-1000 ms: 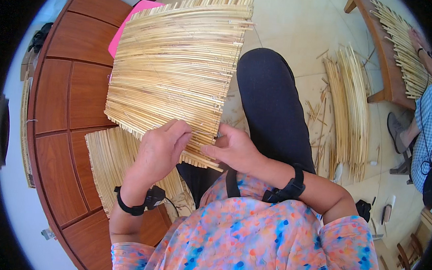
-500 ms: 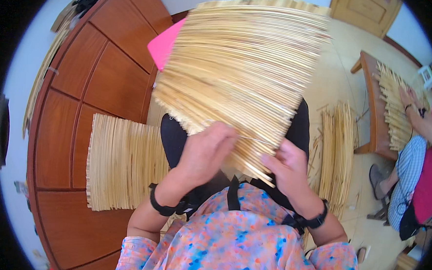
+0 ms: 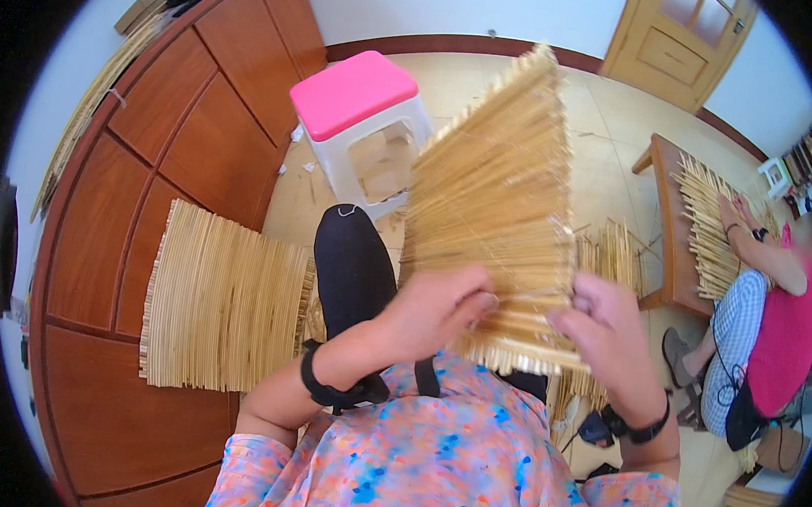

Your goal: The person sits on the floor and weaves a bamboo mat by hand, threading a thin string through the bamboo strips to secure them. They adjust the mat's position and continue weaving, occasionally lifting the mat to inspect the work.

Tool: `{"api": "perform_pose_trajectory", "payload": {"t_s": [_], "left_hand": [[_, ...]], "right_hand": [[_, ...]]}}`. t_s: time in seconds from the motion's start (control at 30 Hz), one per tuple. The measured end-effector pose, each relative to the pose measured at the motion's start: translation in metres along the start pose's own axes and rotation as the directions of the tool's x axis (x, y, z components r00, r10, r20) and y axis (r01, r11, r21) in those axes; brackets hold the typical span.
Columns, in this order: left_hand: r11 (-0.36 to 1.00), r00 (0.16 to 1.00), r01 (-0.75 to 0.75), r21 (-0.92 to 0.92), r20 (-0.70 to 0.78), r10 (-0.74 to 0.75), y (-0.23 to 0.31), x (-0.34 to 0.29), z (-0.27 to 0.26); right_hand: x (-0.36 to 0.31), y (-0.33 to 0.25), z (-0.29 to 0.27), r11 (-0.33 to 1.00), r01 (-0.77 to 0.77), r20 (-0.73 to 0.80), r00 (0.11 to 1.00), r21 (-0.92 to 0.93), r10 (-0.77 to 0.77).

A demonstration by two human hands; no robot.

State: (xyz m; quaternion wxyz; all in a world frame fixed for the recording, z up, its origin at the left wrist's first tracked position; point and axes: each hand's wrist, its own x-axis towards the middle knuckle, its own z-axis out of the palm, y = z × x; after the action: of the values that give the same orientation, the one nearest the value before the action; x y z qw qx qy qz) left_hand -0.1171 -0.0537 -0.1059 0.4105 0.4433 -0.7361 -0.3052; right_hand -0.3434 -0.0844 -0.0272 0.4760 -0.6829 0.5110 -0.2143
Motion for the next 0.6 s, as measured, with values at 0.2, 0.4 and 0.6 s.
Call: {"api": "perform_pose_trajectory", "payload": {"t_s": [0.2,0.4,0.6], "left_hand": [[0.976,0.974,0.103,-0.19,-0.181,-0.138,0.011,-0.012,-0.04],[0.985,0.946,0.122,-0.118,-0.288,-0.152,0.012,-0.018,-0.055],[0.995,0.96,0.085,-0.043,-0.264,-0.093,0.007,-0.017,-0.05]], "right_hand": [[0.032,-0.03,0.005,0.992,0.114,0.13,0.986,-0.048,-0.107],[0.045,-0.058,0.015,0.997,0.048,0.286,0.958,-0.065,-0.027],[0.071,-0.028,0.03,0.993,-0.044,0.275,0.961,0.114,0.011]]}}
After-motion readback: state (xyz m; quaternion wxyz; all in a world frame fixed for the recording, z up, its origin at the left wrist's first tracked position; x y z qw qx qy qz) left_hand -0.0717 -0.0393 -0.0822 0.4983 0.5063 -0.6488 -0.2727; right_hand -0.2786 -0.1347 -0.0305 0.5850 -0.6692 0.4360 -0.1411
